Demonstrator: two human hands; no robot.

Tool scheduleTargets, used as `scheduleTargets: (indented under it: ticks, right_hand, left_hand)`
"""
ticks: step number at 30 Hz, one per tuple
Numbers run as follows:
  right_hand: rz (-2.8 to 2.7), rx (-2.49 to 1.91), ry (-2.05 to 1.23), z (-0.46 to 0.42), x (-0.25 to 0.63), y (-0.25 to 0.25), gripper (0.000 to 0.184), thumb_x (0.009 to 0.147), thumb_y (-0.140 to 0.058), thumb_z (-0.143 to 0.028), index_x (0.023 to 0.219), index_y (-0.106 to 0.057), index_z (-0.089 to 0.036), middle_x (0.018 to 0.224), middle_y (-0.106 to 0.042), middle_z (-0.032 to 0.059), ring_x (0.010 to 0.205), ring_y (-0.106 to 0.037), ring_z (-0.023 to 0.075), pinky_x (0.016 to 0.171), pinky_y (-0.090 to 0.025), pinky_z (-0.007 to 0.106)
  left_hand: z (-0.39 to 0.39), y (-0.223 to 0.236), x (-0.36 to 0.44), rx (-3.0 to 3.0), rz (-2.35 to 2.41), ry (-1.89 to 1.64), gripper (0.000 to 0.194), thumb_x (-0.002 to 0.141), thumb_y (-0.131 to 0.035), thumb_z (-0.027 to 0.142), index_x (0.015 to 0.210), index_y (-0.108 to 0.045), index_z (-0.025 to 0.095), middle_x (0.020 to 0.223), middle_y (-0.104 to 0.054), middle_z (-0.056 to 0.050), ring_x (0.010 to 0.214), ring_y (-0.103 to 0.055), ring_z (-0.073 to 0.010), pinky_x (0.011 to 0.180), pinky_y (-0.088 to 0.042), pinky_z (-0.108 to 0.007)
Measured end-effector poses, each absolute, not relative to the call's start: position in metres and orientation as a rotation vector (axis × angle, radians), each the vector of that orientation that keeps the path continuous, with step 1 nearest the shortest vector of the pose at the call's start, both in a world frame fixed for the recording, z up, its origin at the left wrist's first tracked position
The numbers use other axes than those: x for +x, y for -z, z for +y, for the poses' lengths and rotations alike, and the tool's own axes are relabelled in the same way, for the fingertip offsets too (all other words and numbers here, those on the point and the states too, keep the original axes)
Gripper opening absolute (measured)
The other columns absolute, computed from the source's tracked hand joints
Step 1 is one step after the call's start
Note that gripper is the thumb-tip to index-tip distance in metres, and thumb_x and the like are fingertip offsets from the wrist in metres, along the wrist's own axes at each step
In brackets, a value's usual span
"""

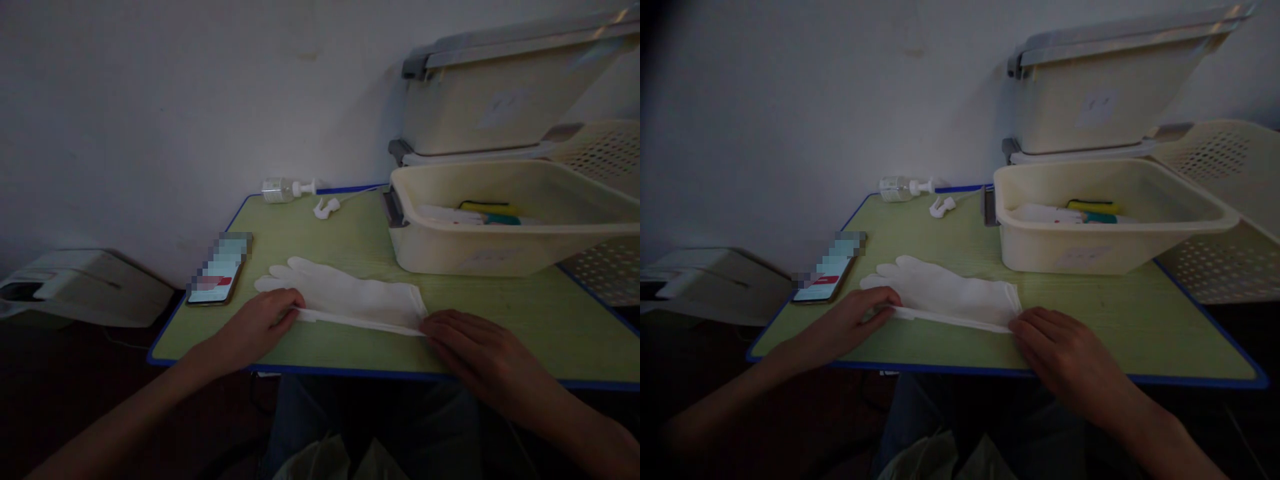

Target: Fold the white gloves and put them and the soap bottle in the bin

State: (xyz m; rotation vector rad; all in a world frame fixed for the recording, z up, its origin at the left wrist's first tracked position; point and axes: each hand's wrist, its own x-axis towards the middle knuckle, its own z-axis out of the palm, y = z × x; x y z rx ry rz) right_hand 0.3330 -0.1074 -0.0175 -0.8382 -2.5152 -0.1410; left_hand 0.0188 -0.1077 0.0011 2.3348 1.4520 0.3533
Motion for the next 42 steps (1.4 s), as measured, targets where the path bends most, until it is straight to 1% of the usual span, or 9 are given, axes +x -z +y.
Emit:
scheduleTargets:
  ticks: [3, 5, 9, 17, 21, 25, 30, 37, 42]
  right_hand:
    - [-2.428, -0.991, -0.147, -0.104, 0.335, 0.019, 0.020, 0.088, -0.038, -0.019, 0.090, -0.058, -0.018, 0.080, -0.066, 0.0057, 0.072, -0.064, 0.0165, 0.064, -0.054, 0.028]
    - [-2.356, -1.093, -0.295, -0.103, 0.335, 0.019, 0.016, 0.087, -0.041, -0.023, 0.088, -0.057, -0.020, 0.079, -0.066, 0.0045, 0.071, -0.064, 0.0163, 0.061, -0.054, 0.027]
    - [-2.289, -1.164, -0.403, -0.100, 0.331, 0.016, 0.017, 0.087, -0.040, -0.025, 0.081, -0.055, -0.021, 0.073, -0.065, 0.0034, 0.067, -0.063, 0.0164, 0.058, -0.052, 0.027]
    - [-2.281, -1.116, -0.239, -0.102, 0.324, 0.021, 0.018, 0.085, -0.040, -0.019, 0.081, -0.057, -0.019, 0.075, -0.065, 0.0056, 0.068, -0.062, 0.0178, 0.062, -0.052, 0.032]
    - [-2.279, -1.128, -0.188, -0.107, 0.324, 0.024, 0.015, 0.084, -0.041, -0.018, 0.087, -0.056, -0.019, 0.078, -0.064, 0.0062, 0.071, -0.062, 0.0183, 0.063, -0.052, 0.033]
    - [-2.339, -1.060, -0.125, -0.114, 0.325, 0.025, 0.016, 0.084, -0.042, -0.016, 0.086, -0.057, -0.018, 0.081, -0.063, 0.0074, 0.075, -0.061, 0.0187, 0.066, -0.053, 0.034]
    - [-2.388, -1.008, -0.054, -0.121, 0.329, 0.030, 0.014, 0.084, -0.044, -0.015, 0.088, -0.057, -0.018, 0.089, -0.063, 0.0092, 0.082, -0.061, 0.0192, 0.072, -0.054, 0.035]
    - [-2.375, -0.991, -0.019, -0.131, 0.337, 0.038, 0.020, 0.084, -0.046, -0.016, 0.101, -0.056, -0.017, 0.103, -0.064, 0.0110, 0.094, -0.062, 0.0203, 0.078, -0.055, 0.036]
    - [-2.366, -1.004, -0.007, -0.133, 0.339, 0.036, 0.021, 0.084, -0.047, -0.019, 0.103, -0.057, -0.018, 0.104, -0.064, 0.0107, 0.094, -0.062, 0.0208, 0.078, -0.055, 0.037]
  left_hand:
    - [-0.093, -0.005, 0.019, 2.217, 1.421, -0.333, 0.019, 0.084, -0.038, 0.022, 0.082, -0.056, 0.016, 0.076, -0.060, 0.000, 0.069, -0.054, -0.0125, 0.063, -0.041, -0.023]
    - [-0.083, -0.003, 0.019, 2.139, 1.412, -0.330, 0.018, 0.082, -0.040, 0.023, 0.082, -0.057, 0.016, 0.076, -0.060, 0.000, 0.067, -0.053, -0.0122, 0.060, -0.040, -0.022]
    - [-0.069, 0.000, 0.021, 2.054, 1.420, -0.269, 0.019, 0.079, -0.043, 0.024, 0.081, -0.059, 0.014, 0.073, -0.059, -0.001, 0.065, -0.053, -0.0119, 0.058, -0.038, -0.021]
    - [-0.068, 0.005, 0.026, 2.093, 1.472, -0.323, 0.017, 0.077, -0.046, 0.020, 0.083, -0.061, 0.014, 0.077, -0.062, -0.001, 0.065, -0.053, -0.0114, 0.059, -0.038, -0.022]
    - [-0.068, 0.006, 0.026, 2.073, 1.492, -0.319, 0.015, 0.076, -0.048, 0.021, 0.083, -0.059, 0.014, 0.073, -0.060, 0.000, 0.062, -0.051, -0.0110, 0.057, -0.038, -0.022]
    - [-0.067, 0.005, 0.027, 2.078, 1.464, -0.320, 0.014, 0.077, -0.047, 0.020, 0.079, -0.059, 0.014, 0.074, -0.060, 0.000, 0.062, -0.051, -0.0105, 0.056, -0.036, -0.021]
    - [-0.066, 0.004, 0.027, 2.075, 1.427, -0.301, 0.014, 0.077, -0.049, 0.020, 0.078, -0.062, 0.014, 0.071, -0.060, 0.001, 0.062, -0.050, -0.0099, 0.058, -0.035, -0.020]
    - [-0.059, -0.006, 0.032, 2.031, 1.458, -0.264, 0.012, 0.073, -0.056, 0.019, 0.079, -0.064, 0.013, 0.068, -0.060, 0.001, 0.059, -0.048, -0.0094, 0.056, -0.034, -0.020]
    - [-0.054, -0.005, 0.037, 2.042, 1.440, -0.246, 0.013, 0.070, -0.059, 0.016, 0.081, -0.065, 0.014, 0.071, -0.061, 0.001, 0.061, -0.049, -0.0095, 0.057, -0.035, -0.020]
